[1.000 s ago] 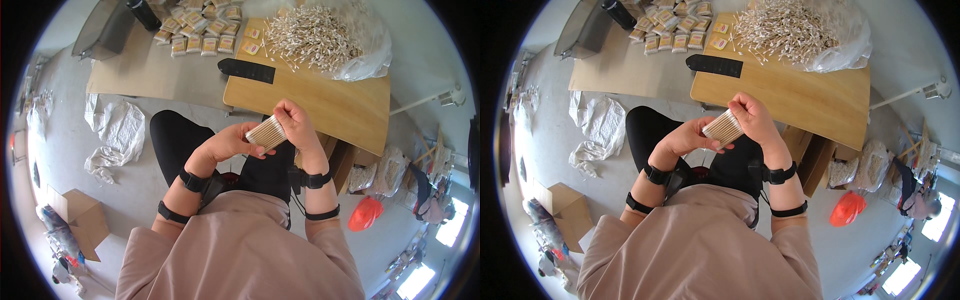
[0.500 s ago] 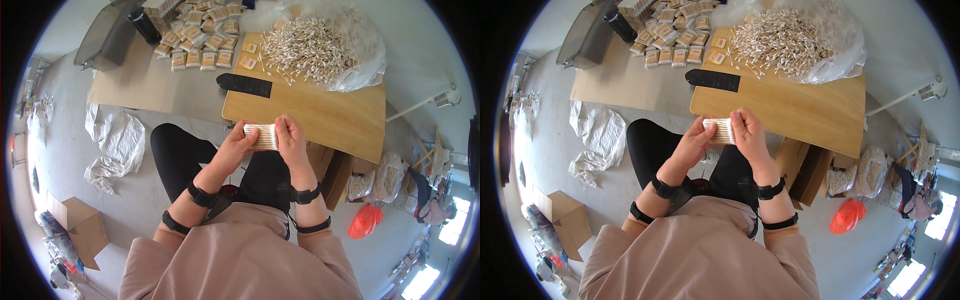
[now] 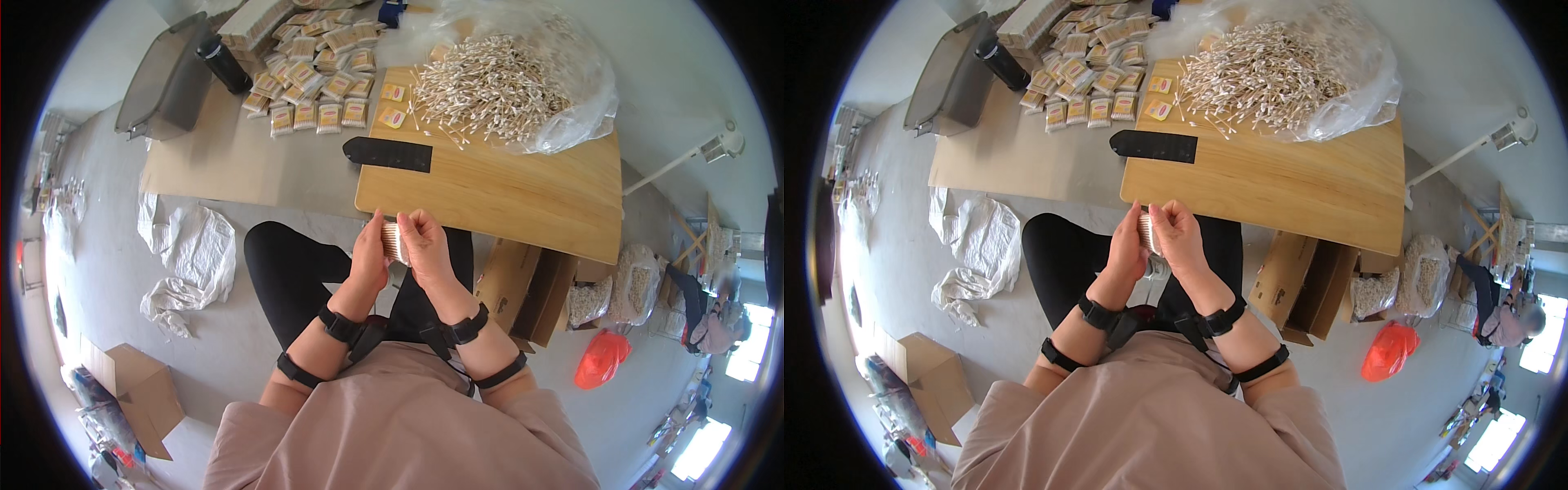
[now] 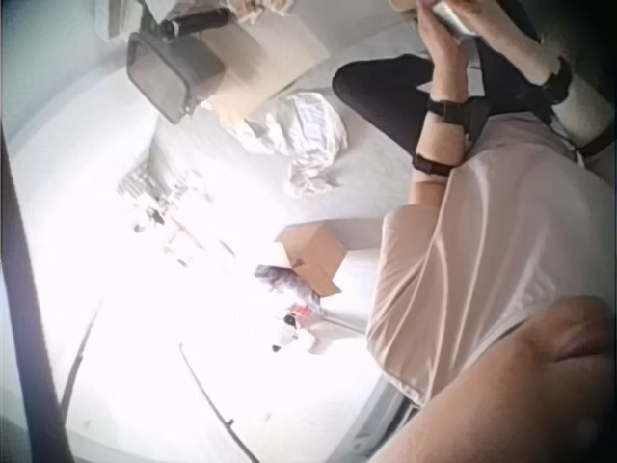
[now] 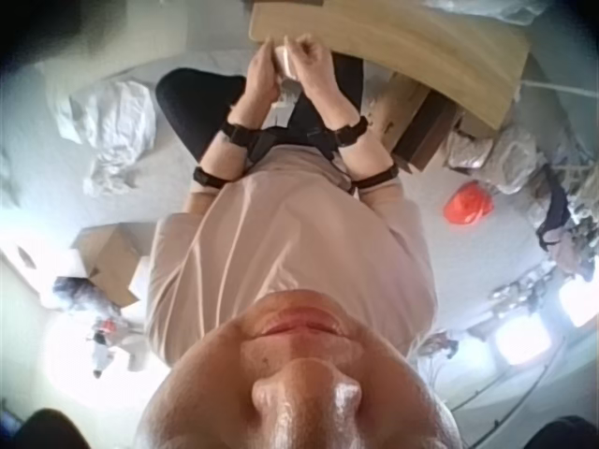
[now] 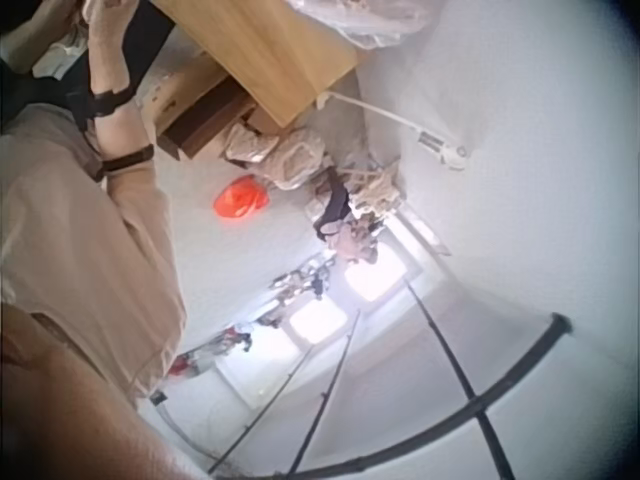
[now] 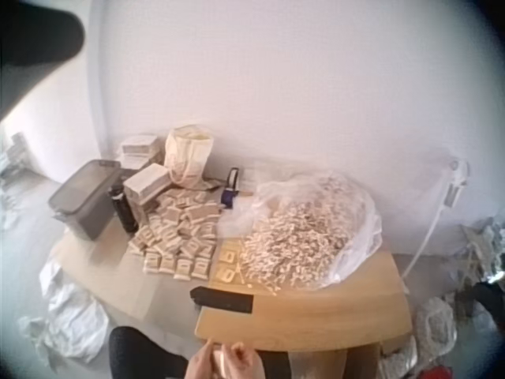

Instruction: Packaging bunches of cotton swabs into small plastic bags.

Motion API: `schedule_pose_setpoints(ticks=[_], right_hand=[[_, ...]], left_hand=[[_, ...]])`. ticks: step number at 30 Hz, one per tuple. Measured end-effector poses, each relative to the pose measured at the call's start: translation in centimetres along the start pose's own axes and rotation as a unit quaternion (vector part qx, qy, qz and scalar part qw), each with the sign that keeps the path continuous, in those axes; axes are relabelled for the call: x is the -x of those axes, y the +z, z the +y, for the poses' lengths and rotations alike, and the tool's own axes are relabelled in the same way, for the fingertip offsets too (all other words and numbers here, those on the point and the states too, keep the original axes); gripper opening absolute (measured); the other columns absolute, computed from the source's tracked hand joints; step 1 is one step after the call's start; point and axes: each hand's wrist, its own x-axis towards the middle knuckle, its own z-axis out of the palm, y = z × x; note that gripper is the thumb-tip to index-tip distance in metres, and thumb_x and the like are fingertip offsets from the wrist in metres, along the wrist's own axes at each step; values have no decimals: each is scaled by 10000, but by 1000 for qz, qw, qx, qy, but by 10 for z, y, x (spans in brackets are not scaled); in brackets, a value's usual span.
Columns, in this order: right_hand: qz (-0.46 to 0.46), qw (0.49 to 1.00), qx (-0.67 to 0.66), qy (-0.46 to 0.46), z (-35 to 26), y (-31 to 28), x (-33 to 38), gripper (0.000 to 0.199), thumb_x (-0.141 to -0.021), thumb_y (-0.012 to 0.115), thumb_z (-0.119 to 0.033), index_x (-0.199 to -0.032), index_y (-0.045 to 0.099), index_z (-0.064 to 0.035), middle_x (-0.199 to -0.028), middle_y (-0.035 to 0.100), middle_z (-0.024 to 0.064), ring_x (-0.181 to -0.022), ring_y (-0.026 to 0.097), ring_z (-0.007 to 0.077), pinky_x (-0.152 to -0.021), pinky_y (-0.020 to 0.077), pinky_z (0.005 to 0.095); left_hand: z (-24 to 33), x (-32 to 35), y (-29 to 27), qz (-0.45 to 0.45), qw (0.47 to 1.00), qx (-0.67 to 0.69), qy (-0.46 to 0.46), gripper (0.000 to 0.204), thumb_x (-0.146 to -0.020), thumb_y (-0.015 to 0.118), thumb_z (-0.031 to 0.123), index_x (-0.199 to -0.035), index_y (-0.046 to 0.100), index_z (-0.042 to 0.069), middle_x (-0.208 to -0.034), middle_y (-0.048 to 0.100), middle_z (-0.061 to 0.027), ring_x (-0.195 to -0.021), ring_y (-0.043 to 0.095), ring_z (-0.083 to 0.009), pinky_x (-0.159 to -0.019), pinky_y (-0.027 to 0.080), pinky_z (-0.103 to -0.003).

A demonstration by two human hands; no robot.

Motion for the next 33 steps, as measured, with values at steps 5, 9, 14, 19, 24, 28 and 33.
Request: schedule_pose_setpoints(ticks=[5,9,14,19,24,28,33], right_hand=[[0,999,-36,20,5,-4,-3,303,-937,644,-291,-764,499,-88,-674,456,-65,-610,386,26,-542,348,200],[11,1000,6,-19,5,-8,-7,268,-951,625,-246,-769,498,-96,-653,456,-71,-568,386,12,-496,326,199],[60,917,330,-217,-16,-14,-8,254,-928,628,-228,-806,531,-28,-672,561,104,-578,568,230,-510,429,333],[65,880,383,-274,-28,-30,-16,195,-895,640,-148,-787,538,-22,-720,596,138,-622,584,332,-527,449,381],[1,894,351,-280,-38,-37,-15,167,-890,646,-125,-813,547,-14,-711,590,141,-615,575,307,-550,450,350],[-36,924,316,-213,-40,-42,-13,162,-896,638,-121,-823,548,-9,-686,573,121,-601,553,243,-567,444,321],[-53,963,220,-145,-40,-47,-17,196,-932,620,-171,-838,553,-13,-672,559,40,-617,505,116,-574,433,279]], left_hand=[[-7,-4,-6,14,999,-30,6,330,-1003,466,386,-946,549,72,-768,542,19,-652,535,-77,-521,438,-244],[-5,-3,-2,35,994,-93,41,362,-1010,457,397,-959,576,59,-794,573,11,-665,539,-81,-564,440,-245],[-6,-8,-5,20,984,-145,103,389,-1007,463,419,-956,594,56,-801,588,17,-655,518,-67,-584,426,-224],[-1,0,-3,-31,962,-227,151,285,-971,581,330,-919,588,49,-799,572,27,-728,482,-41,-646,399,-208],[12,9,-2,-93,968,-221,70,207,-919,662,242,-994,609,57,-871,602,36,-774,532,-57,-678,420,-205],[22,16,5,-131,967,-219,27,190,-888,696,177,-1003,621,46,-876,616,24,-787,557,-70,-708,452,-218],[26,19,12,-125,968,-214,39,195,-845,740,155,-975,642,48,-859,631,16,-750,552,-52,-666,441,-206]])
